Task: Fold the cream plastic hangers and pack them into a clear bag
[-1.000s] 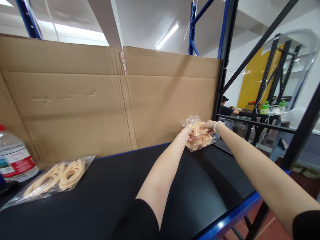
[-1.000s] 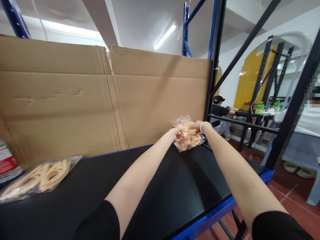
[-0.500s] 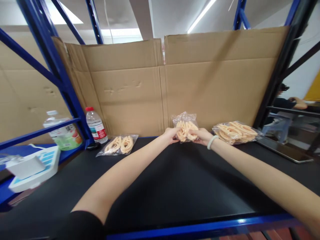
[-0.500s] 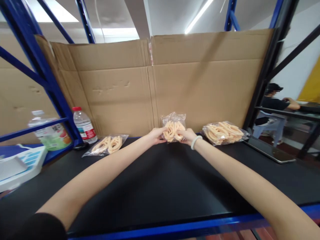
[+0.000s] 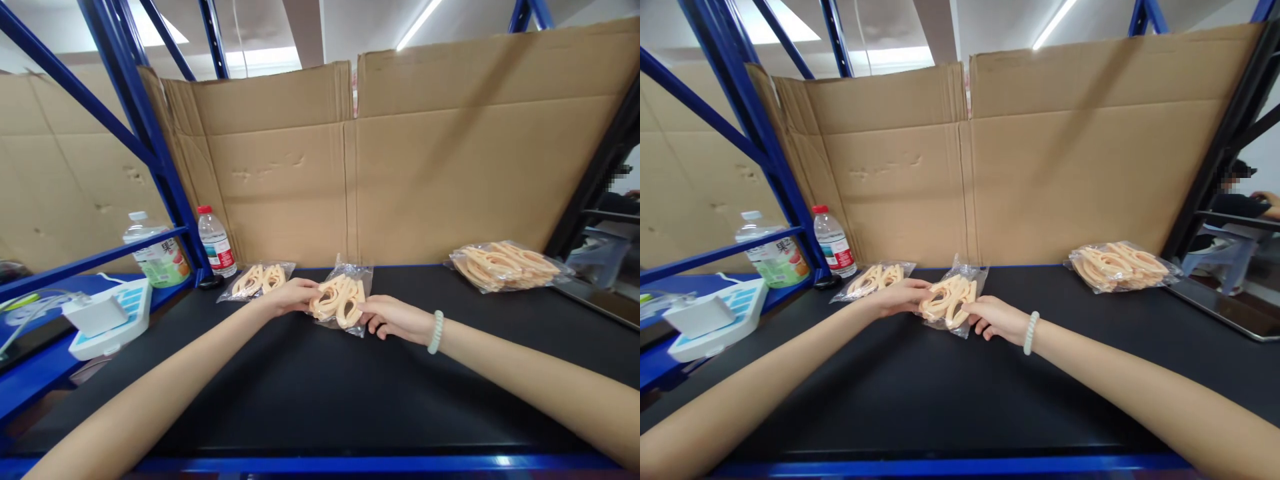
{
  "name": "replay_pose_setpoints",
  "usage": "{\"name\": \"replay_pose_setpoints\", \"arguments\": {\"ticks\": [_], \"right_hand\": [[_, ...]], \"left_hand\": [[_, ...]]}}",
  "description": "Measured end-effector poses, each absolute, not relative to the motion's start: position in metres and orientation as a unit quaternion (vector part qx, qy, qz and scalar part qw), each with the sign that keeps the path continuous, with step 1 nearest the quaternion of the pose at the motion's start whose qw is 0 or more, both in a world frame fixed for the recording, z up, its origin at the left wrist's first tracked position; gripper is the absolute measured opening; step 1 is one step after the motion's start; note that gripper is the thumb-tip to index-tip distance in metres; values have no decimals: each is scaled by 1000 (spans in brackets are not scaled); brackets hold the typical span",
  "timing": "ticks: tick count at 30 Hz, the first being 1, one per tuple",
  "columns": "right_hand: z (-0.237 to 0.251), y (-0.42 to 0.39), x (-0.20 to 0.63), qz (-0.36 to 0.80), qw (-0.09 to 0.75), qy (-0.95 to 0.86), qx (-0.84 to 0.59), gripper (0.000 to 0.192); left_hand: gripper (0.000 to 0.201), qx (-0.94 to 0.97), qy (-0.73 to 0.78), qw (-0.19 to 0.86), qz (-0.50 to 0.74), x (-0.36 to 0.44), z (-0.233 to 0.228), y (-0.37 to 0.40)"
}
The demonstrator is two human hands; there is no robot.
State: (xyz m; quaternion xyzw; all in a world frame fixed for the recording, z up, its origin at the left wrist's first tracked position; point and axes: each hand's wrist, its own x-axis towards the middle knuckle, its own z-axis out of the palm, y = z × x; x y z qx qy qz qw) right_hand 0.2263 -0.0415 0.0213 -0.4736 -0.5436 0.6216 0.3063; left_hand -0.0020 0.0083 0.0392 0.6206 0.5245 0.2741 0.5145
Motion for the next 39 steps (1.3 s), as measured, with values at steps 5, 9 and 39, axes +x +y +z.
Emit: {"name": "replay_pose_setpoints", "arguments": {"ticks": [5,9,39], "right_hand": [[34,-78,241,607,160,-636,-449,14],[52,-91,255,446,101,-797,-396,20],[8,-52,265,-27,201,-962,-181,36]], "left_hand": [[36,730,511,377,252,1,42,24],[46,787,503,206,292,11,36,18],[51,867,411,109,259,-25,14,-17]]}}
